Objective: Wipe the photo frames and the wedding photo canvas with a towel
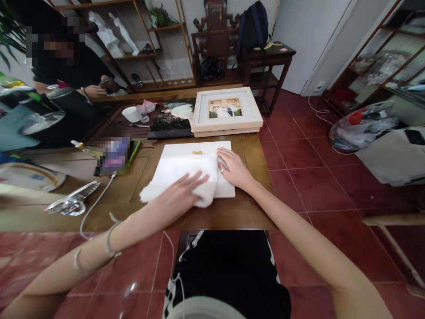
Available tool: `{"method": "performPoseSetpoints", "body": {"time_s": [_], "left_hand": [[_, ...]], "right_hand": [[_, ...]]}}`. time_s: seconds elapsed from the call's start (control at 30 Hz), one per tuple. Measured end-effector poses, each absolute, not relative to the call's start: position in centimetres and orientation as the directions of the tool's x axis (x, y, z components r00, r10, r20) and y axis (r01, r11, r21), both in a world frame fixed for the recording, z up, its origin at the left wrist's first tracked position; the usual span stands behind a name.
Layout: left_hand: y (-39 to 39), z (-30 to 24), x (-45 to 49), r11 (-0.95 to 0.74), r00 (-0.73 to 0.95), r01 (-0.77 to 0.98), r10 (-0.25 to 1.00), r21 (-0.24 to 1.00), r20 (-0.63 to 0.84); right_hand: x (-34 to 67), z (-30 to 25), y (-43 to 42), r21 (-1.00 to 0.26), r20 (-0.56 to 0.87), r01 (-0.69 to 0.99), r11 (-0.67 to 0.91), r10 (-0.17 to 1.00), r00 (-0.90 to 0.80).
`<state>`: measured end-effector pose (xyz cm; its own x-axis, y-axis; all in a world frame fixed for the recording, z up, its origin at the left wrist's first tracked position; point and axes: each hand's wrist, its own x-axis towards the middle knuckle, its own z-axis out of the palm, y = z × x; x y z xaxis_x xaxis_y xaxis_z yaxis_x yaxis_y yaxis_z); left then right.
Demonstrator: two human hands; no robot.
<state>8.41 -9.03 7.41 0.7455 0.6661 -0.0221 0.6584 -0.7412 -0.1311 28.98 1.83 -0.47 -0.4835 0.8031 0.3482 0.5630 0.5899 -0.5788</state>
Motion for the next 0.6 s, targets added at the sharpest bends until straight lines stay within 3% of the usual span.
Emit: {"method": "performPoseSetpoints", "body": {"time_s": [0.27, 0.6], "left_hand": [[-15.5, 8.7, 7.9, -0.806, 0.806, 0.592, 0.592, -0.016, -0.011], [-8.8, 8.4, 6.8, -0.712, 0.712, 0.702, 0.701, -0.017, 0.048]], "right_hand": [[28.9, -0.6, 1.8, -0.575, 0.354, 0.567, 0.590, 0.804, -0.477], [29.0, -0.4, 1.7, -0.559, 0.341, 0.581, 0.591, 0.803, -0.489]]}}
